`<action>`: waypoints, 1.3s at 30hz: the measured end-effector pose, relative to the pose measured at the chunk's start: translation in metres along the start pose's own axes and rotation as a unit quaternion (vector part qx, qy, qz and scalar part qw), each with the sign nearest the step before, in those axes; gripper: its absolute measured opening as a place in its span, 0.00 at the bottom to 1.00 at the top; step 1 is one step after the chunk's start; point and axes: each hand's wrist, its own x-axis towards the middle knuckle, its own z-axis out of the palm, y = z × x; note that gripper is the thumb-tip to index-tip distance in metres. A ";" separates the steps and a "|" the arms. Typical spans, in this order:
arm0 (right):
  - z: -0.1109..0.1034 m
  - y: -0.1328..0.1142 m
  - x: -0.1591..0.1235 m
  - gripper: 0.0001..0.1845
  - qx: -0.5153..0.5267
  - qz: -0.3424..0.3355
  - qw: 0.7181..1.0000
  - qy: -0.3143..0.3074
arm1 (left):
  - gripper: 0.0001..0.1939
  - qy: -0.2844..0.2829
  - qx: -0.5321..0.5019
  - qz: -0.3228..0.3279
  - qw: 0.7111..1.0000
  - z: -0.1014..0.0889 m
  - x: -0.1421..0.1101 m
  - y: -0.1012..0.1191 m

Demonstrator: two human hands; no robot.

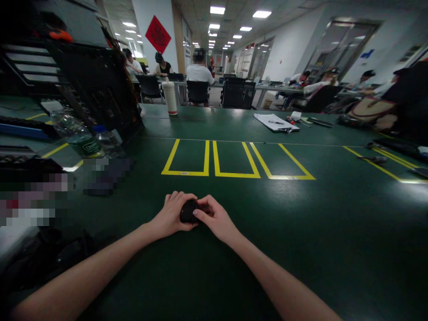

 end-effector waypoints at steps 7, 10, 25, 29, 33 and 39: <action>-0.003 -0.002 -0.002 0.13 -0.036 0.011 0.999 -0.020 | 0.29 0.015 -0.005 0.000 1.000 0.008 0.000 -0.006; -0.002 -0.003 -0.004 0.13 0.000 -0.001 0.999 -0.046 | 0.29 0.030 0.001 -0.003 1.000 0.010 -0.001 -0.008; 0.000 -0.002 -0.007 0.13 -0.027 -0.027 0.999 -0.023 | 0.28 0.017 -0.002 0.005 1.000 0.006 -0.001 -0.004; 0.001 0.002 -0.005 0.10 -0.003 -0.021 1.000 0.000 | 0.29 0.035 0.010 0.002 0.999 0.013 0.000 -0.008; 0.001 0.004 -0.001 0.11 -0.009 -0.021 1.000 0.017 | 0.31 0.046 0.021 0.003 0.999 0.017 0.000 -0.010; -0.003 0.000 -0.002 0.12 -0.053 0.012 0.998 -0.023 | 0.30 0.044 0.025 0.007 0.999 0.016 0.000 -0.010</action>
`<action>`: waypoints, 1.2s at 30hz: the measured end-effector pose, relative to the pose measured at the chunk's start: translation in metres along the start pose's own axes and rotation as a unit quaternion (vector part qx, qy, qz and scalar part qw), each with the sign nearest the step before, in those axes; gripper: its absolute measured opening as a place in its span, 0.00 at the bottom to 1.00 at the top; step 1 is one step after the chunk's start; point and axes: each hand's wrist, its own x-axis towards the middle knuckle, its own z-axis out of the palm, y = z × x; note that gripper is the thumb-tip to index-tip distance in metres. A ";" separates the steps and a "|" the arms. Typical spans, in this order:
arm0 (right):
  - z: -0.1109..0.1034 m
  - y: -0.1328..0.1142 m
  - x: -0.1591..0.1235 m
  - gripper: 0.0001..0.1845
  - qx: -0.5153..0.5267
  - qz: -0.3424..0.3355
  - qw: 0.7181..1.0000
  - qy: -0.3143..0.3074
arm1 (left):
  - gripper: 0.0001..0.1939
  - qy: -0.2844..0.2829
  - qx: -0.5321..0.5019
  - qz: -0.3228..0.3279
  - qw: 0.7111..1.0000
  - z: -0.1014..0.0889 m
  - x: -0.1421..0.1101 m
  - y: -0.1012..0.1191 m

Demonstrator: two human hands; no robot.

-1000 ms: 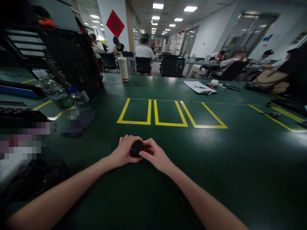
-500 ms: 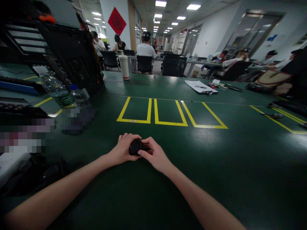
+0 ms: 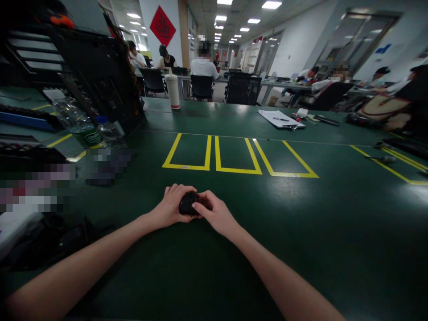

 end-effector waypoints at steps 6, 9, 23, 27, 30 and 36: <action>0.000 -0.003 -0.005 0.15 0.020 -0.046 0.999 -0.017 | 0.30 -0.001 -0.009 0.000 1.000 0.001 0.000 0.000; 0.003 -0.003 -0.004 0.10 0.019 -0.042 0.999 0.013 | 0.31 0.004 -0.012 -0.003 1.000 0.002 0.000 -0.002; 0.003 -0.001 -0.004 0.13 0.039 -0.052 0.998 -0.005 | 0.30 0.000 -0.014 -0.005 1.000 0.001 0.001 -0.001; 0.004 0.004 -0.001 0.07 0.053 -0.064 0.996 0.031 | 0.30 0.001 -0.016 -0.002 1.000 0.001 0.000 -0.001; 0.004 0.005 0.001 0.10 0.023 -0.049 0.998 0.042 | 0.30 -0.005 -0.023 -0.003 1.000 -0.002 0.000 0.000; 0.001 -0.002 -0.003 0.14 0.017 -0.036 0.999 -0.002 | 0.28 -0.030 -0.026 -0.009 0.999 -0.010 0.001 0.006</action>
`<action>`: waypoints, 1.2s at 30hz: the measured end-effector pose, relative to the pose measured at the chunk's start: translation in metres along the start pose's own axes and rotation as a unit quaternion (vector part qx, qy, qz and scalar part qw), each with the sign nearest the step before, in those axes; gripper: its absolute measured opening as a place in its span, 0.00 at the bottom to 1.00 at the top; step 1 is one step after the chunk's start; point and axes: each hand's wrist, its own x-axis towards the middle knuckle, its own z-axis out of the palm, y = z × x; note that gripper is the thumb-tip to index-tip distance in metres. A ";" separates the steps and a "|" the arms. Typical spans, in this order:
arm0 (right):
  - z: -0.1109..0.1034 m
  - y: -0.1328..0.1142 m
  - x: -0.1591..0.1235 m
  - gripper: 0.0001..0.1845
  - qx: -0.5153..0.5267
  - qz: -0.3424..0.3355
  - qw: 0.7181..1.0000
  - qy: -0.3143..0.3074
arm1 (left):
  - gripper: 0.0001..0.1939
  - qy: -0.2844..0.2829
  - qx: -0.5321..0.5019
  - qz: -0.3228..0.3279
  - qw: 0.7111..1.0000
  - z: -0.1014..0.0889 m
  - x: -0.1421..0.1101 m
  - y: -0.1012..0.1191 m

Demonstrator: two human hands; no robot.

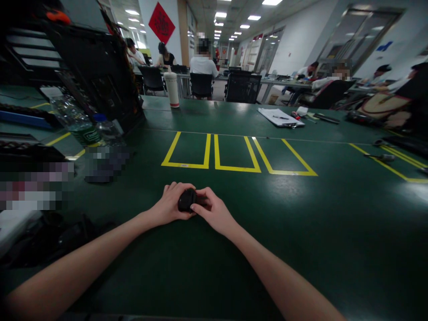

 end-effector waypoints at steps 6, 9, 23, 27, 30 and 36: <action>0.001 0.000 -0.002 0.12 0.042 -0.005 0.999 0.013 | 0.29 -0.001 0.001 -0.004 1.000 -0.002 0.000 0.003; 0.002 0.004 0.001 0.12 0.035 -0.006 0.999 0.037 | 0.28 0.000 -0.003 -0.005 1.000 -0.003 0.000 0.003; 0.001 0.001 0.001 0.09 0.035 -0.006 0.999 0.023 | 0.28 0.004 0.006 0.004 1.000 0.002 0.000 -0.001; 0.002 0.003 0.004 0.11 0.014 -0.003 0.999 0.040 | 0.30 0.023 0.009 -0.007 1.000 0.006 0.001 -0.003; 0.000 0.002 0.003 0.13 -0.009 0.009 1.000 0.029 | 0.29 0.014 0.006 -0.001 1.000 0.004 0.000 -0.001; -0.001 0.000 0.000 0.14 0.037 -0.005 0.999 -0.011 | 0.29 0.009 0.002 -0.006 1.000 0.002 0.000 -0.001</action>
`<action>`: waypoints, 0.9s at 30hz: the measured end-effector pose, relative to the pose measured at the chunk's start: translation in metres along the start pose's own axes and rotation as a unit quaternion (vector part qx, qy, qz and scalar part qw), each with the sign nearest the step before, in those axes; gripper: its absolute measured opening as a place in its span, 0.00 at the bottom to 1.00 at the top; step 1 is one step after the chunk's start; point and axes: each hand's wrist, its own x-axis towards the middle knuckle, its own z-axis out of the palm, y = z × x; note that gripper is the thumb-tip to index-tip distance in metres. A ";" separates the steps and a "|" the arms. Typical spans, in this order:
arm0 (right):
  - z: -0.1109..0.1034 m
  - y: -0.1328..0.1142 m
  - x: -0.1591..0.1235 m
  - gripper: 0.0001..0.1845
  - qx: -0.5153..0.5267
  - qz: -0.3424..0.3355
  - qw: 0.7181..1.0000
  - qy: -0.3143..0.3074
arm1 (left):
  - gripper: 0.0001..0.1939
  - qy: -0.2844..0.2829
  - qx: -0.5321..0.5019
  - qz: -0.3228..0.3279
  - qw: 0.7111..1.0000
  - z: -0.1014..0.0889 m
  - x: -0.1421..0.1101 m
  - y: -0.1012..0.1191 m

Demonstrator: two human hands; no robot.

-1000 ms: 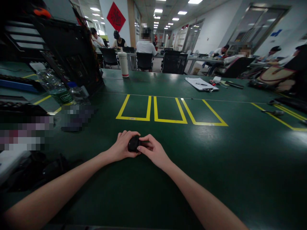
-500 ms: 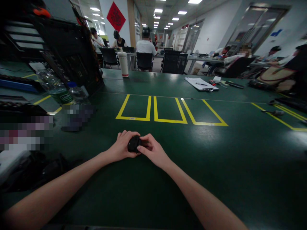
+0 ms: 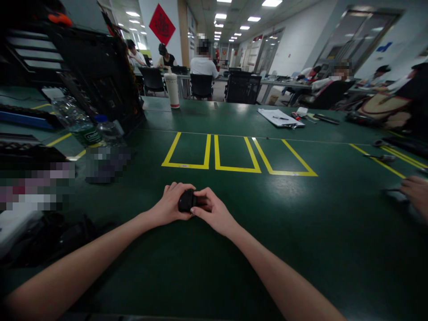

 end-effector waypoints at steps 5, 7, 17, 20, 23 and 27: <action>0.003 0.006 0.003 0.10 -0.003 -0.001 0.999 0.046 | 0.30 0.007 -0.002 0.003 1.000 0.006 0.001 -0.004; 0.003 0.007 0.004 0.13 -0.023 0.003 0.998 0.054 | 0.30 0.007 -0.001 0.007 1.000 0.006 0.001 -0.004; 0.000 0.002 0.001 0.12 0.001 -0.003 1.000 0.010 | 0.30 0.019 0.008 0.007 1.000 0.006 0.001 -0.005; 0.001 0.005 0.003 0.10 0.006 -0.002 1.000 0.028 | 0.30 0.020 0.006 0.008 1.000 0.006 0.001 -0.004; 0.001 0.006 0.005 0.13 -0.019 -0.001 0.999 0.043 | 0.29 0.006 -0.001 0.010 1.000 0.003 0.000 -0.003; -0.001 0.002 0.003 0.15 -0.040 0.018 0.999 0.020 | 0.29 0.000 -0.004 0.005 1.000 -0.001 0.000 0.000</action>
